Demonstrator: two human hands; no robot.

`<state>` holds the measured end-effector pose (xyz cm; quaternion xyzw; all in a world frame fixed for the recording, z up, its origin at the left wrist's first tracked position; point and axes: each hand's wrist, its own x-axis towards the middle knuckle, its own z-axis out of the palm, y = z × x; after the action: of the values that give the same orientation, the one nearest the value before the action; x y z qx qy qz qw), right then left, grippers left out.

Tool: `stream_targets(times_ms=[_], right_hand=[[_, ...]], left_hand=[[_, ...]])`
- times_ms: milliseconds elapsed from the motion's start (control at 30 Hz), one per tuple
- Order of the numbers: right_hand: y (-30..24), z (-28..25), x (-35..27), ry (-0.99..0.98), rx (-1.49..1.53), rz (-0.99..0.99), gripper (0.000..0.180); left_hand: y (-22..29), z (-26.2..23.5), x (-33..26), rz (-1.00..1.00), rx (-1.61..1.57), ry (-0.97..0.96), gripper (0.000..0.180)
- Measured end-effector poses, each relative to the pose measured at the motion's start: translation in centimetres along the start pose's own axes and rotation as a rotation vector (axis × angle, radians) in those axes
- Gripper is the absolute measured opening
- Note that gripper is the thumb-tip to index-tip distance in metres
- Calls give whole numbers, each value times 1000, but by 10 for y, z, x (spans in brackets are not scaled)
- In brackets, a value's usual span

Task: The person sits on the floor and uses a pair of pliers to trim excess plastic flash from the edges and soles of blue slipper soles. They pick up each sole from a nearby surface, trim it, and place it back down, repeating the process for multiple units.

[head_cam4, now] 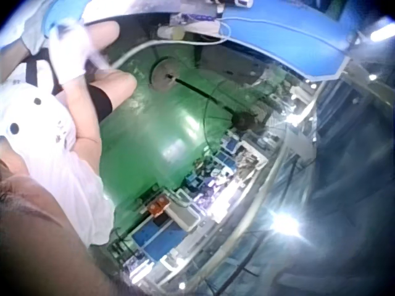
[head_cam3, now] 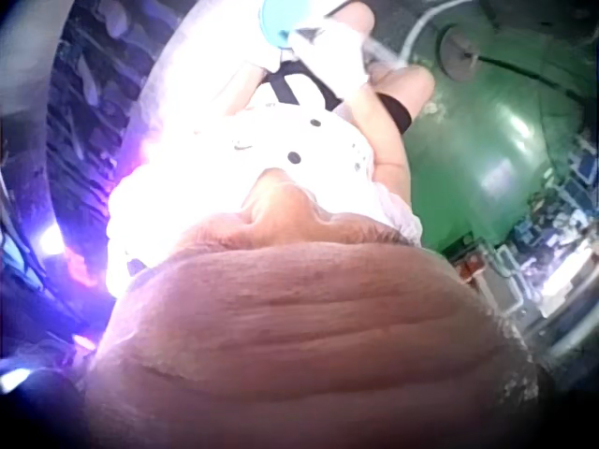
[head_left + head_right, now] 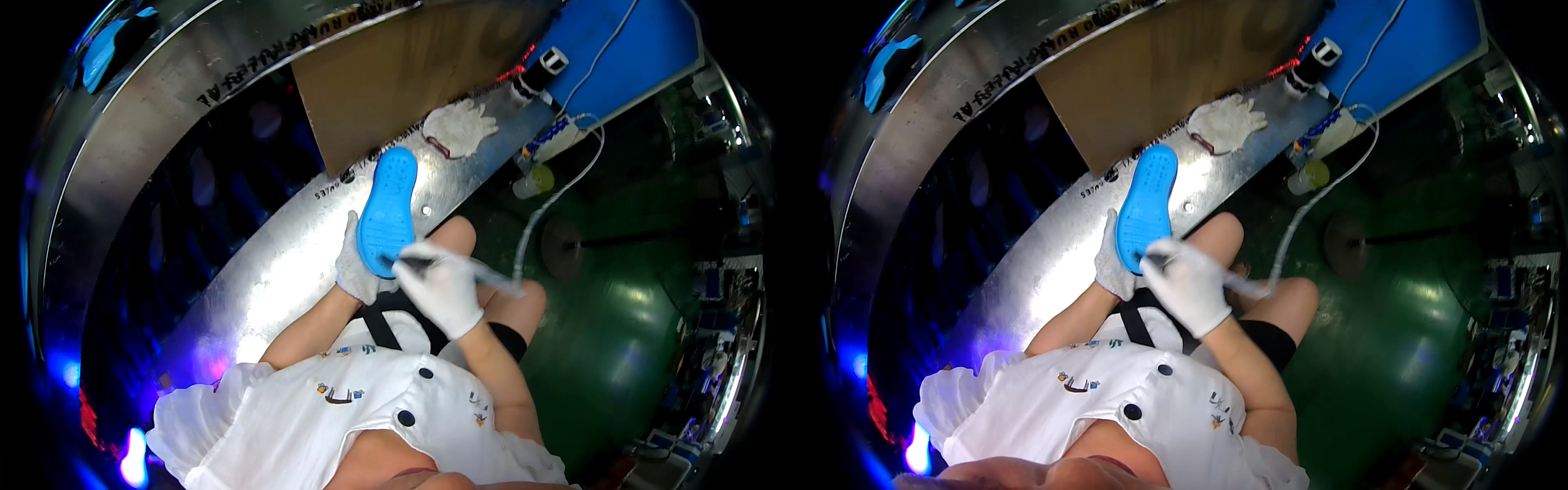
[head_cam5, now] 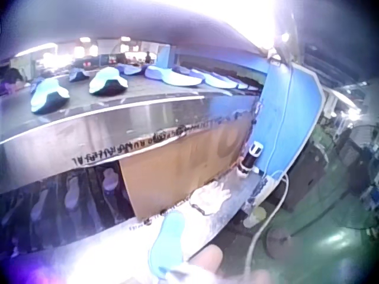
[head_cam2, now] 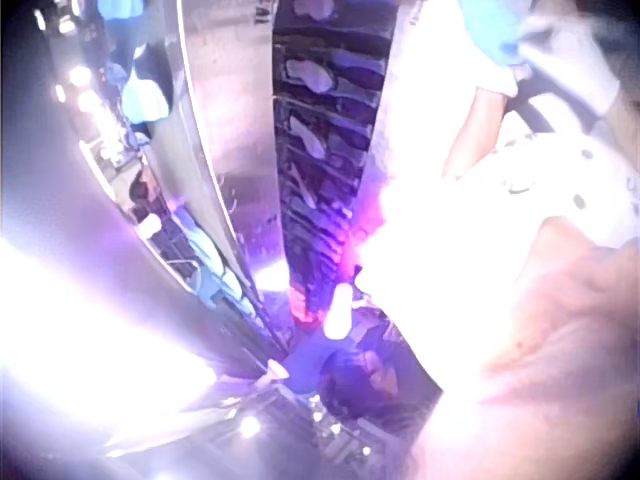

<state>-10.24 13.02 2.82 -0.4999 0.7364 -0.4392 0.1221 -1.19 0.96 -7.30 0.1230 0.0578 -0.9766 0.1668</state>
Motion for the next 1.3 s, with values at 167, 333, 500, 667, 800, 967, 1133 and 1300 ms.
stream_targets(times_ms=[167,333,500,667,800,967,1133,1300], right_hand=[[-6,-6,38,247,-266,-344,15],[-14,-15,29,186,280,-275,16],[-27,-12,9,128,-161,-510,20],[-20,-20,17,304,263,-122,17],[-38,-6,-7,222,-108,-572,11],[-30,-17,5,380,157,-254,18],[-54,3,-23,258,203,-346,19],[-30,0,-13,379,165,-247,15]], left_hand=[[-25,34,-12,77,112,45,82],[-20,43,-22,-64,62,-165,92],[-28,42,-13,99,432,-192,86],[-14,36,-15,-15,57,-156,80],[-17,46,-10,17,21,-412,93],[-2,32,-5,126,62,-257,94],[-5,75,-20,-38,123,-473,100],[3,86,-24,229,405,-302,99]])
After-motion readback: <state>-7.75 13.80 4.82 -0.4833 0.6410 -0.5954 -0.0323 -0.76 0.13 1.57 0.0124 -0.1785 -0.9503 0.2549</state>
